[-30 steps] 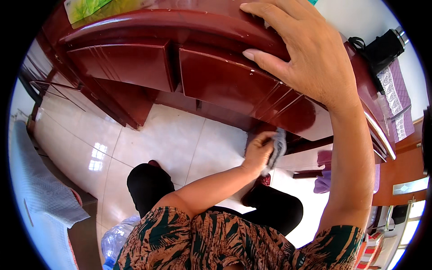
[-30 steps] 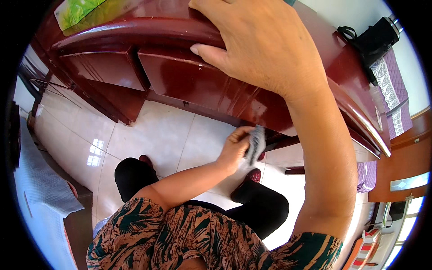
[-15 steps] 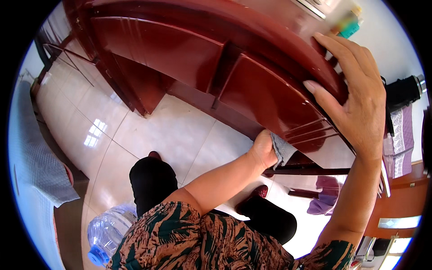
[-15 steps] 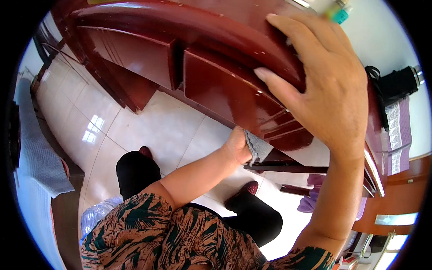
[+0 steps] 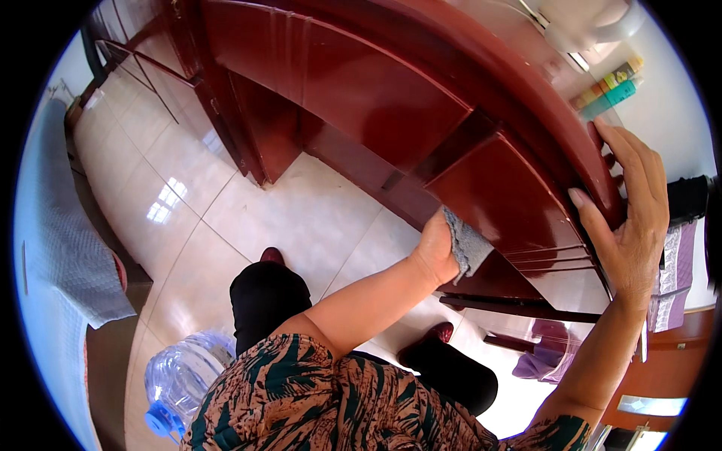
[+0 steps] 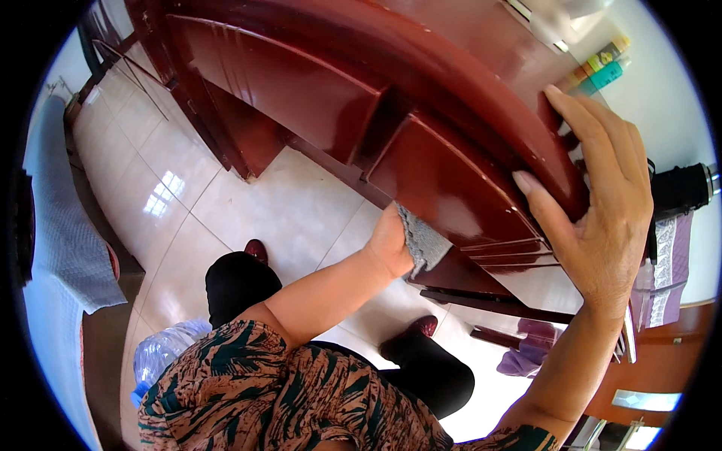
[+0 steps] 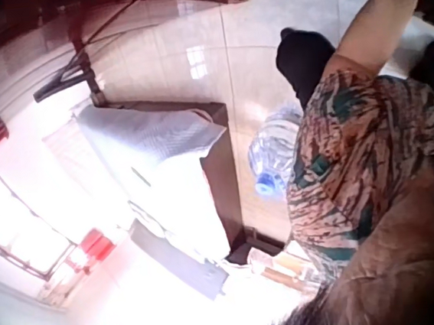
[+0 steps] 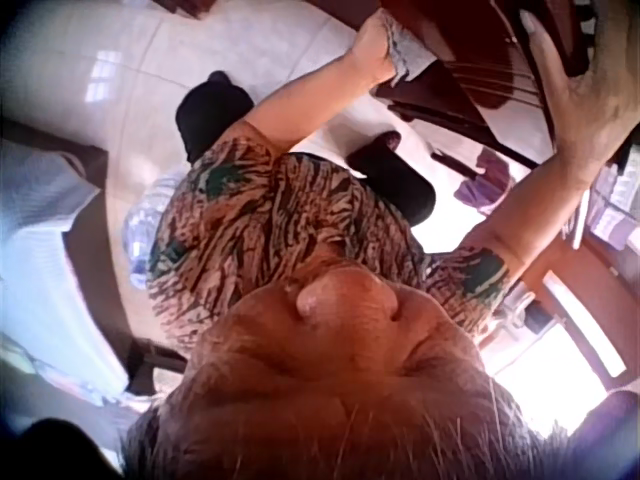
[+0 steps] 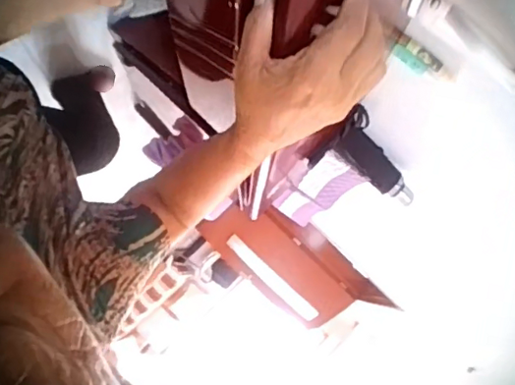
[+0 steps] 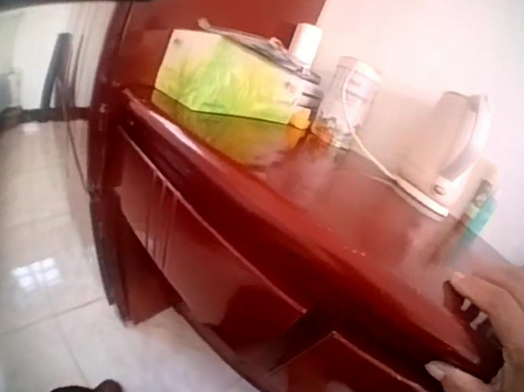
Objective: The person wipes the exterior surfaces, edges, and handles of a wooden desk and cabinet using a cloth.
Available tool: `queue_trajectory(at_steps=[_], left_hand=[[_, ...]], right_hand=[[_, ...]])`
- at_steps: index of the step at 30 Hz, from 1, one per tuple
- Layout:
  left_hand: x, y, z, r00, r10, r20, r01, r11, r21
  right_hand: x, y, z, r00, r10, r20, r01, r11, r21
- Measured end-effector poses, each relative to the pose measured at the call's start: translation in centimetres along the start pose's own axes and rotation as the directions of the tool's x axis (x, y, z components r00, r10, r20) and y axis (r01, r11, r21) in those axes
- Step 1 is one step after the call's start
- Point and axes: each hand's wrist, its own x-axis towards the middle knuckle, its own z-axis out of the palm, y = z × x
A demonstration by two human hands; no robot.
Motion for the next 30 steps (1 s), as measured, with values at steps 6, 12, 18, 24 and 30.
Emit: queue_trajectory(at_steps=[6, 12, 18, 24, 30], left_hand=[[-3.3, 0.5, 0.6, 0.92, -0.161, 0.356, 0.224, 0.964, -0.142], [-2.4, 0.6, -2.3, 0.985, -0.072, 0.156, 0.083, 0.995, -0.061], [-2.4, 6.3, -2.4, 0.96, 0.246, -0.134, -0.238, 0.968, 0.077], [3.1, 14.6, -5.6, 0.494, 0.859, -0.137, -0.629, 0.461, 0.626], [13.6, 12.1, -9.9, 0.322, 0.82, 0.473, -0.774, -0.06, 0.63]], right_hand=[[-0.1, -0.1, -0.6, 0.999, 0.03, 0.036, -0.029, 0.999, -0.038], [0.0, -0.6, -0.1, 0.997, 0.049, 0.052, -0.046, 0.997, -0.065], [-0.1, -0.5, -0.4, 0.995, 0.029, 0.094, -0.018, 0.993, -0.116], [0.0, -0.2, -0.8, 0.991, 0.021, 0.134, 0.004, 0.982, -0.186], [0.9, 0.2, -1.7, 0.957, 0.111, 0.267, -0.118, 0.993, 0.011]])
